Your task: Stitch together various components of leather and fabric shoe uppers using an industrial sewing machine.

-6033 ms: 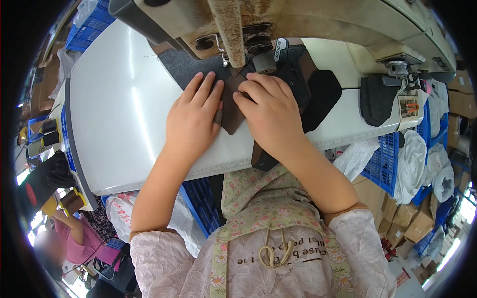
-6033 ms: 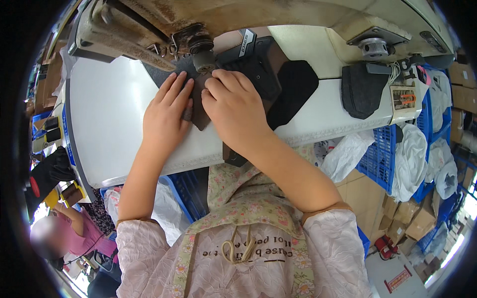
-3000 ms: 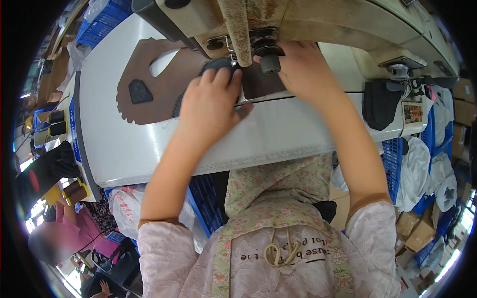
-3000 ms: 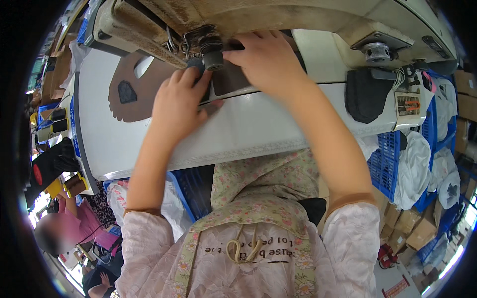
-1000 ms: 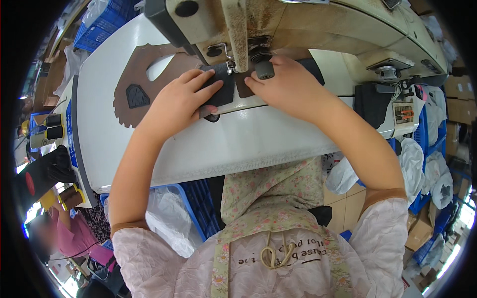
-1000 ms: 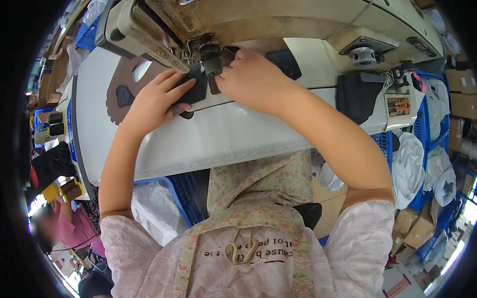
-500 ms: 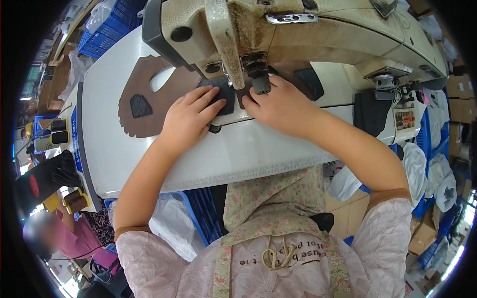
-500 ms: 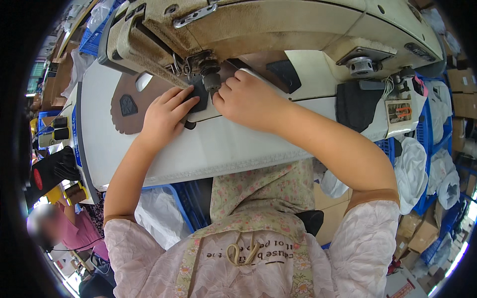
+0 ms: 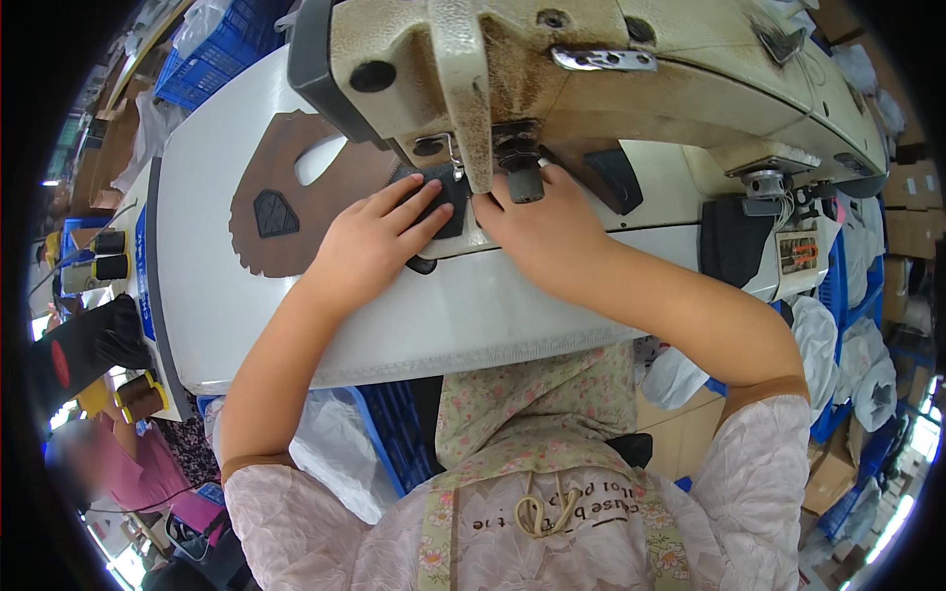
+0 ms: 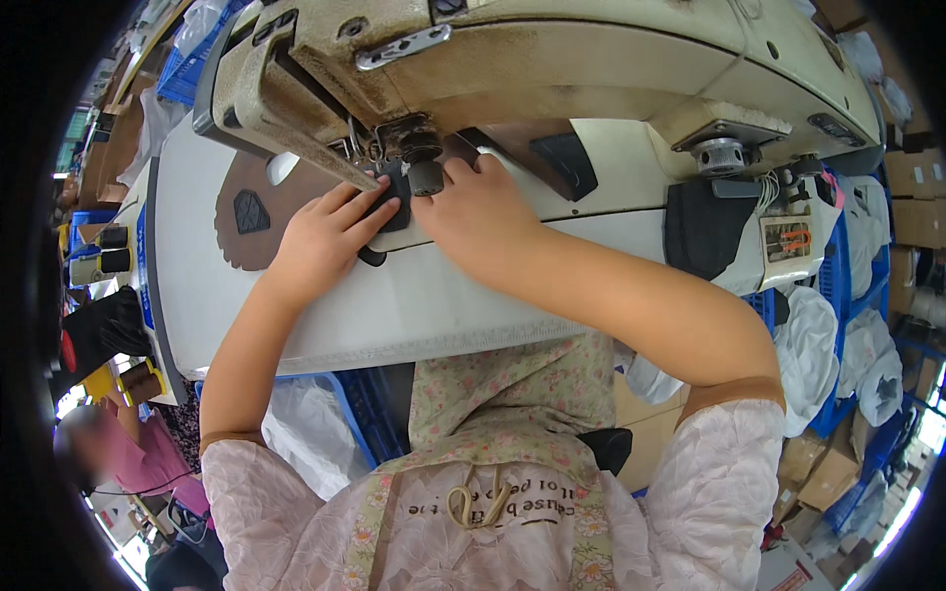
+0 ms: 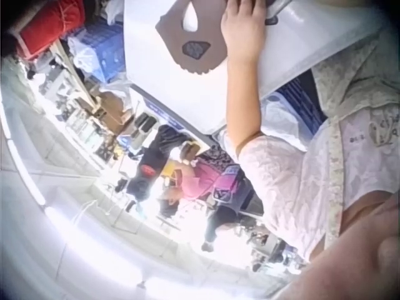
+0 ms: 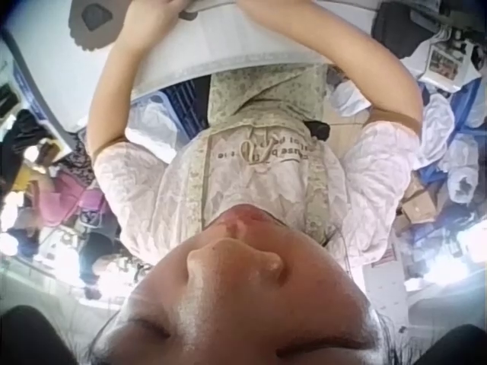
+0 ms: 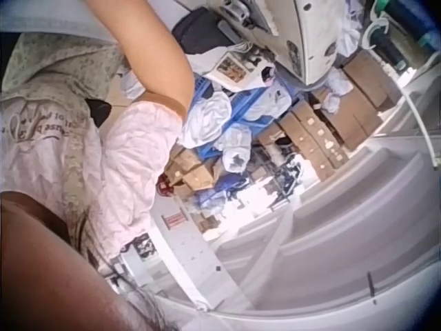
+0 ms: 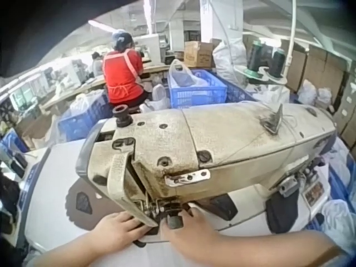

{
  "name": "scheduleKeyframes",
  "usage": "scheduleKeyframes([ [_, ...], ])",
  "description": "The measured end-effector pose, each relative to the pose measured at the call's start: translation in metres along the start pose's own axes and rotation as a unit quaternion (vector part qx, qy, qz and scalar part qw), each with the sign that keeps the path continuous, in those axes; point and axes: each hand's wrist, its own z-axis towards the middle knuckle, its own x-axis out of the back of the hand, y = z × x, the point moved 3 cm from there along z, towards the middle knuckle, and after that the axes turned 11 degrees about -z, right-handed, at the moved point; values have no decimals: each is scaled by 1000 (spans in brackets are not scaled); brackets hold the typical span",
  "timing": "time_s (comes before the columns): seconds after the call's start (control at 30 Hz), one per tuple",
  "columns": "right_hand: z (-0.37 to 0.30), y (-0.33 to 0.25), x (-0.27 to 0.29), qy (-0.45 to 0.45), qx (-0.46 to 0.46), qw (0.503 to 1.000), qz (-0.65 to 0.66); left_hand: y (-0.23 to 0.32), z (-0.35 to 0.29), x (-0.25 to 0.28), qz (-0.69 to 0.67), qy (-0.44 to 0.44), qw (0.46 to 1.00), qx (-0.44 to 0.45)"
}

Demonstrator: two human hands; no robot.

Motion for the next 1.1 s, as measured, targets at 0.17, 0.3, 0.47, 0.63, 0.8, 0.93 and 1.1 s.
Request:
scheduleKeyframes([
  [0.17, -14, 17, -16, 153, 64, 984, 68, 2, -1, -5, 44, -6, 999, -23],
  [0.3, -14, 14, -19, 175, 92, 978, 63, 8, 0, -8, 80, -7, 997, -17],
  [0.47, -16, 15, -17, 200, 84, 973, 79, 13, 5, -13, 109, -6, 994, -2],
  [0.63, -16, 16, -22, 213, 77, 968, 106, 17, 10, -14, 123, -24, 992, 30],
  [0.8, -15, 13, -22, 208, 64, 969, 118, 16, 8, -14, 124, -26, 991, 34],
  [0.93, -15, 12, -21, 199, 57, 972, 111, 16, 11, -11, 111, -22, 993, 22],
  [1.1, -15, 13, -20, 191, 59, 974, 107, 14, 8, -9, 106, -24, 994, 22],
])
